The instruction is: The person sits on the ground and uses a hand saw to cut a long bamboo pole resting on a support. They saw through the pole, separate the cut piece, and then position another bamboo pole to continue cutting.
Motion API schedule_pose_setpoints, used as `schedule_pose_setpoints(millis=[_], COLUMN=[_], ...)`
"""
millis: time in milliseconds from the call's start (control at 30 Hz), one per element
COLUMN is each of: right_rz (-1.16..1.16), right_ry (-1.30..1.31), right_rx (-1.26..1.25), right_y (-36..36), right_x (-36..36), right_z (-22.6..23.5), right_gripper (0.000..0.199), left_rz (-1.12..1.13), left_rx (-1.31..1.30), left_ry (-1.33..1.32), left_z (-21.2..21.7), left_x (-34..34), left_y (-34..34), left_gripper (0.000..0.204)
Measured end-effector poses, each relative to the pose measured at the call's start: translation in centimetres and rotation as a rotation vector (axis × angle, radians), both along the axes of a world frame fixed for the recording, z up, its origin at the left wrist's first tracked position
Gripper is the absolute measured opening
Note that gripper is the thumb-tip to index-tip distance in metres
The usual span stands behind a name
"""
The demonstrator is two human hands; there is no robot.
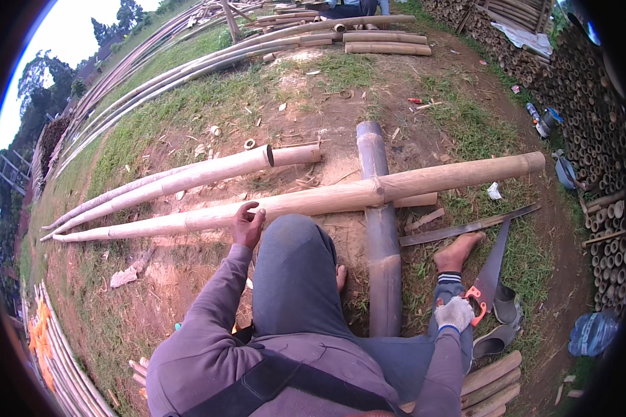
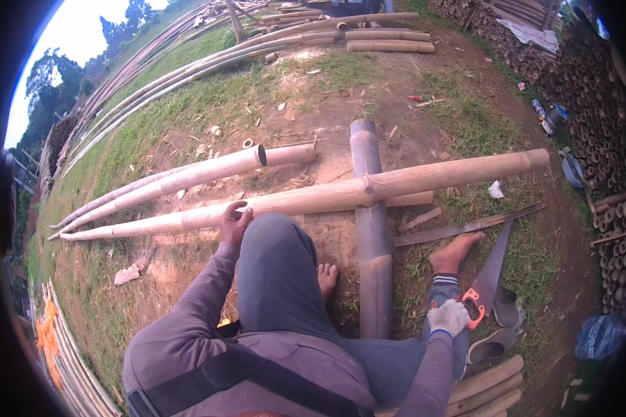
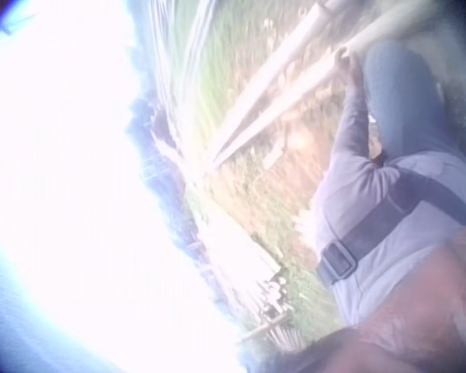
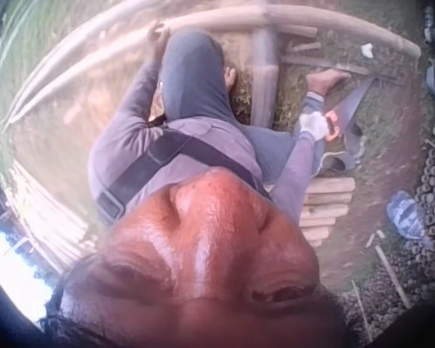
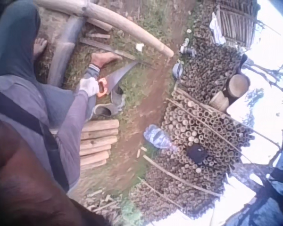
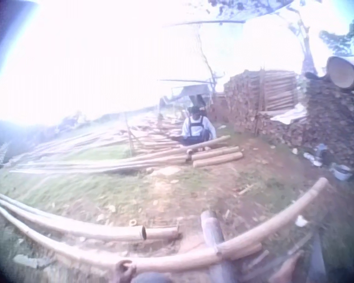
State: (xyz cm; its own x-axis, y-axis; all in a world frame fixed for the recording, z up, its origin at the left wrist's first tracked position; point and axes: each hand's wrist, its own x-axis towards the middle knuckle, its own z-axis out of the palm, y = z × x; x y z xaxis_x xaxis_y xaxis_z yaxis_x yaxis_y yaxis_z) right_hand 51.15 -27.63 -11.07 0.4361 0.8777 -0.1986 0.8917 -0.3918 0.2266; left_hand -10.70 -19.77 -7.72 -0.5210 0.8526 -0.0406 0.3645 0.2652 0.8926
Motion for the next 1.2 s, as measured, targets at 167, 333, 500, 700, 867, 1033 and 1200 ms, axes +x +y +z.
schedule_pose_setpoints(millis=[167,333,500,700,867,1033,1200], right_rz=[0.013,0.048,0.007,-0.200,-0.210,-0.236,-0.202], right_ry=[-0.011,-0.027,0.072,0.026,-0.051,-0.061,-0.048], right_rx=[0.016,-0.101,-0.246,-0.187,-0.238,-0.207,-0.212], right_y=[-0.7,-1.2,-2.8,-6.3,-4.8,-4.9,-4.2], right_x=[-0.7,-0.5,0.4,0.1,-1.9,-0.9,-0.9], right_z=[-0.1,-0.6,3.8,6.7,6.8,5.3,4.7], right_gripper=[0.057,0.075,0.075,0.075,0.072,0.071,0.071], left_rz=[0.393,-0.654,-1.287,-1.427,-1.844,-1.720,-1.706], left_rx=[0.746,0.287,0.368,0.187,-0.301,-0.245,-0.183], left_ry=[-0.131,0.156,0.725,0.776,1.061,0.844,0.756], left_z=[7.3,19.0,24.3,18.6,7.5,6.4,6.6], left_x=[-4.0,6.8,18.5,26.8,27.2,25.3,21.9], left_y=[1.8,4.6,10.0,14.4,18.4,19.8,19.8], left_gripper=[0.036,0.019,0.030,0.048,0.063,0.067,0.066])
